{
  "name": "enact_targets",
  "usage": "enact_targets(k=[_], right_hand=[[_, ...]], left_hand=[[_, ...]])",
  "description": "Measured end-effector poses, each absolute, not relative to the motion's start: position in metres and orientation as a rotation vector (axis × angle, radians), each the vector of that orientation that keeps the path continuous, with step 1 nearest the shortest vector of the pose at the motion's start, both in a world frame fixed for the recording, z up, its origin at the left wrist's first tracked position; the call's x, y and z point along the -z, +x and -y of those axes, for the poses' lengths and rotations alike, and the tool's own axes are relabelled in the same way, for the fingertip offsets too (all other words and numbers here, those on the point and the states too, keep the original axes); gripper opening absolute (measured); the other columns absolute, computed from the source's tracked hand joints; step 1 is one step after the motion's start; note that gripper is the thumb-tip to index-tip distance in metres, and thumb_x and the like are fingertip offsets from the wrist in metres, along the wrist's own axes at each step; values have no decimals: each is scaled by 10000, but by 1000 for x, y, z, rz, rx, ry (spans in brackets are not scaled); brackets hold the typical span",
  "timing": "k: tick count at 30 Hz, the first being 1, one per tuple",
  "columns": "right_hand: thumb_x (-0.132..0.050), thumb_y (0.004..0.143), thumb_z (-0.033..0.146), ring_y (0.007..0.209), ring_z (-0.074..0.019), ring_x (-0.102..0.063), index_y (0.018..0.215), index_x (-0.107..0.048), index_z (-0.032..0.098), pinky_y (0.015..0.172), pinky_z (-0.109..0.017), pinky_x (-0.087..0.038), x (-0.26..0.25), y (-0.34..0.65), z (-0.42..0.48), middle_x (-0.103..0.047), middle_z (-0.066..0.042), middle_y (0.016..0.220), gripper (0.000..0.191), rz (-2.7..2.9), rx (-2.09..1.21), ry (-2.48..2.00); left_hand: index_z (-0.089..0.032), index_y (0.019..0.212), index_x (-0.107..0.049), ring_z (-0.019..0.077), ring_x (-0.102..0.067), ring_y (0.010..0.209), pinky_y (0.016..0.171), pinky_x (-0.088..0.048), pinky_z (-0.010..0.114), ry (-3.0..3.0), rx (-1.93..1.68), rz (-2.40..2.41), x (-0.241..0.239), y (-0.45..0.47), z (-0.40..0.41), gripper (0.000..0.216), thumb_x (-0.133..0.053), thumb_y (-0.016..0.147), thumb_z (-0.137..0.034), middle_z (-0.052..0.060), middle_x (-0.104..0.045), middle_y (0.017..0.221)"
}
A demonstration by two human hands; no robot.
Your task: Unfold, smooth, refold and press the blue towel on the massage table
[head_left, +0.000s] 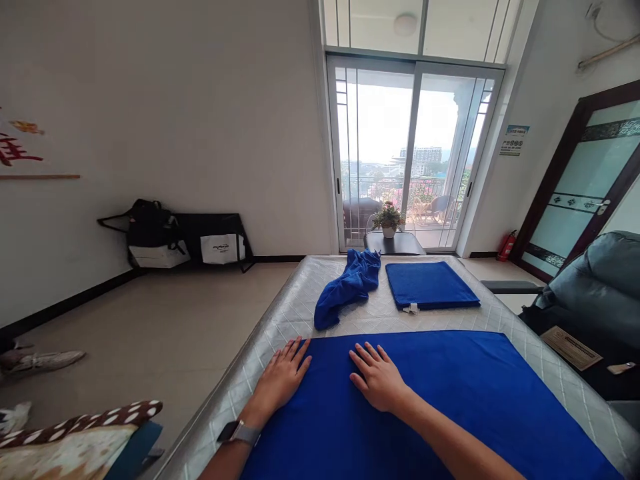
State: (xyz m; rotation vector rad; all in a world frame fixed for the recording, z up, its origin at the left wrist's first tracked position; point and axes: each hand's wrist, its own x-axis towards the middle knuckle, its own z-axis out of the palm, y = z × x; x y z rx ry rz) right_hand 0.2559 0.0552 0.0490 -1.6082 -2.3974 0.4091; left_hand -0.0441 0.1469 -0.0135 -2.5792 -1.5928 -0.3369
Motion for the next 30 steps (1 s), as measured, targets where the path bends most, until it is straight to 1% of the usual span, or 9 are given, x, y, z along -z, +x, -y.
enact_targets(k=[3,7,9,13,16,19,21,26,30], right_hand=[[-193,1038,597,1542,-232,-131,1598,-229,304,1249,-499,-112,-50,306,-50,-215,-7,1665,633,2334,-369,-1769],[-192,1025,637,1539,-233,-152,1591,-243,313,1241,-498,-149,-45,394,-39,-251,-10,1658,655,2232,-254,-1991],[-200,1023,634,1534,-234,-174,1586,-256,328,1236,-498,-172,-39,442,-32,-260,-4,1656,644,2197,-179,-2061],[-189,1024,604,1527,-235,-205,1577,-302,312,1230,-492,-206,-26,533,-19,-279,-10,1652,635,2088,-42,-2236],[-176,1029,558,1521,-240,-226,1579,-308,290,1225,-505,-223,-17,583,-12,-304,-22,1643,625,1958,36,-2346],[-183,1023,550,1521,-249,-227,1573,-324,295,1223,-515,-229,-10,609,-10,-294,-19,1647,623,1940,52,-2358],[-185,1017,557,1523,-254,-218,1574,-323,300,1225,-516,-225,-7,615,-10,-279,-13,1651,629,1957,46,-2342],[-166,1004,579,1531,-261,-183,1590,-279,297,1229,-533,-209,-1,621,-14,-255,-6,1659,659,1959,14,-2356],[-149,989,586,1534,-261,-166,1601,-237,293,1222,-534,-232,0,629,-16,-210,4,1671,684,1970,-12,-2404]], left_hand=[[-263,1548,-365,300,-326,1502,1193,-312,573,-2562,359,1557,15,-44,-147,536,-318,1028,-385,106,-397,1615],[-266,1538,-387,306,-341,1494,1192,-312,573,-2551,364,1551,16,-44,-148,532,-332,1019,-368,104,-410,1609],[-273,1537,-387,299,-341,1495,1195,-309,570,-2556,381,1571,16,-44,-149,533,-335,1017,-373,99,-418,1606],[-252,1547,-364,276,-349,1493,1206,-302,544,-2565,394,1625,18,-48,-152,553,-325,1019,-411,108,-399,1615],[-251,1530,-406,277,-365,1485,1208,-297,547,-2540,357,1596,23,-49,-154,535,-287,1024,-375,104,-402,1613],[-265,1471,-505,301,-365,1483,1207,-277,579,-2468,333,1554,29,-46,-154,517,-263,1018,-318,92,-439,1593],[-262,1449,-532,311,-369,1479,1203,-284,581,-2432,317,1566,31,-43,-155,512,-274,1014,-337,91,-466,1576],[-221,1481,-485,305,-366,1482,1192,-311,569,-2456,280,1609,27,-39,-155,548,-278,1018,-427,117,-448,1585],[-275,1487,-474,298,-306,1509,1201,-283,571,-2462,267,1617,20,-36,-147,502,-309,1027,-388,83,-413,1610]])
